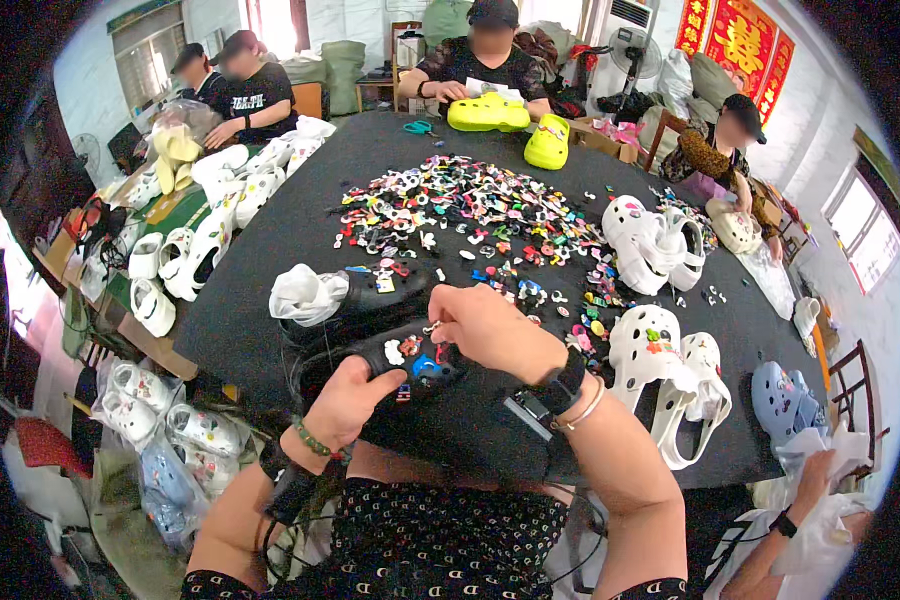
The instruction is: Attaching decorative charms to rubber clogs.
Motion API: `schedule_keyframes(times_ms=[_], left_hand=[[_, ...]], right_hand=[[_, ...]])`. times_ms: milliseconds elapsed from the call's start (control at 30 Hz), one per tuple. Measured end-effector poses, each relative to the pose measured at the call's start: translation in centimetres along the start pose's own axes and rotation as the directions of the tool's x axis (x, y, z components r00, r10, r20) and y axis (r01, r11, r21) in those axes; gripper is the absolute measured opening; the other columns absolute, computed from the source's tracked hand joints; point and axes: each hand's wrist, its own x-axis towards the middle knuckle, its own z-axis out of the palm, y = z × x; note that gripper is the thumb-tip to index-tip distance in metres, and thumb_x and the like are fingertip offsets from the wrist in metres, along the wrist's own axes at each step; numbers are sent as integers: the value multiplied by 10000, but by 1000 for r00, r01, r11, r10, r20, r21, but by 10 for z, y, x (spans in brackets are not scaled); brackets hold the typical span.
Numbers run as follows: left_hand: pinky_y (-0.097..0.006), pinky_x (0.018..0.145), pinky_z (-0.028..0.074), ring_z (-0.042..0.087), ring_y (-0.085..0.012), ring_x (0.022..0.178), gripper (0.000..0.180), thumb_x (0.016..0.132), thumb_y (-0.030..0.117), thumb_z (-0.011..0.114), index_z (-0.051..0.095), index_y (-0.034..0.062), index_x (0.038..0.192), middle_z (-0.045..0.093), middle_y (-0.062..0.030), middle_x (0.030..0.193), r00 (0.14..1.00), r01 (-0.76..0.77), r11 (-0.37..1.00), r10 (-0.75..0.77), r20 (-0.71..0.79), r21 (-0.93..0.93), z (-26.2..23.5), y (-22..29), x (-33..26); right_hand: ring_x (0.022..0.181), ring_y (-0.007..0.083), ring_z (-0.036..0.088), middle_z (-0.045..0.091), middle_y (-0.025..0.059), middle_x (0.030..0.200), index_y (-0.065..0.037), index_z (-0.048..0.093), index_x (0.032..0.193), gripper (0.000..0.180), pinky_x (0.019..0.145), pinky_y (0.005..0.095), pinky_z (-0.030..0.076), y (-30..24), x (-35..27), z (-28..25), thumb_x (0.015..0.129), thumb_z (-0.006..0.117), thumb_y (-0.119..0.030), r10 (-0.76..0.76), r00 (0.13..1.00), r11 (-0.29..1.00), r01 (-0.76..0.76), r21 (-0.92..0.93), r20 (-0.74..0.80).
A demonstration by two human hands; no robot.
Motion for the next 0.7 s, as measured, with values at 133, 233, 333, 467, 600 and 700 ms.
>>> schedule_keyframes(times_ms=[133, 233, 333, 467, 600, 700], left_hand=[[-283, 809, 499, 594, -98, 900, 311, 925, 34, 571, 584, -12, 1233, 670, -39, 1056, 995, -87, 994, 89, -37, 66, 9, 0, -7], [-293, 682, 506, 595, -99, 770, 233, 918, 48, 572, 621, -22, 1134, 672, -41, 912, 989, -135, 983, 140, -38, 121, 1, -25, 2], [-308, 697, 491, 572, -107, 758, 251, 887, 96, 611, 636, 70, 1135, 664, -32, 866, 991, -125, 950, 131, -4, 287, 0, -17, 2], [-337, 670, 494, 580, -134, 715, 199, 871, 105, 631, 622, 10, 1046, 642, -67, 785, 981, -151, 962, 173, -82, 229, 9, -29, 2], [-300, 660, 483, 569, -123, 731, 197, 899, 109, 615, 582, -46, 1017, 628, -58, 801, 993, -90, 989, 98, -62, 115, 15, -12, -11], [-312, 688, 488, 573, -133, 757, 227, 893, 121, 616, 585, -36, 1054, 641, -63, 838, 996, -53, 977, 66, -55, 204, 12, -7, -9]], right_hand=[[700, 215, 680, 662, 105, 717, -38, 597, 846, 62, 622, 342, 505, -10, 10, -1, 804, 642, -31, -122, 984, 982, 139, -131, 127], [667, 201, 672, 640, 84, 676, -32, 590, 795, 73, 607, 322, 500, -11, 20, -13, 762, 631, 19, -237, 946, 963, 259, -75, 219], [658, 198, 673, 646, 79, 686, -37, 601, 760, 141, 589, 314, 500, -18, 23, -21, 735, 568, 97, -197, 938, 976, 214, -30, 284], [658, 276, 646, 622, 117, 700, -40, 615, 681, 92, 609, 348, 495, -25, 20, -15, 660, 625, 49, -55, 962, 994, 78, -77, 268], [659, 335, 608, 613, 133, 761, -53, 630, 646, 153, 634, 390, 502, -34, 22, -12, 570, 713, 51, -362, 924, 890, 383, -248, 127], [734, 264, 619, 606, 71, 715, -58, 641, 653, 139, 683, 358, 486, -20, 29, -14, 594, 721, 39, -442, 885, 842, 466, -273, 149]])
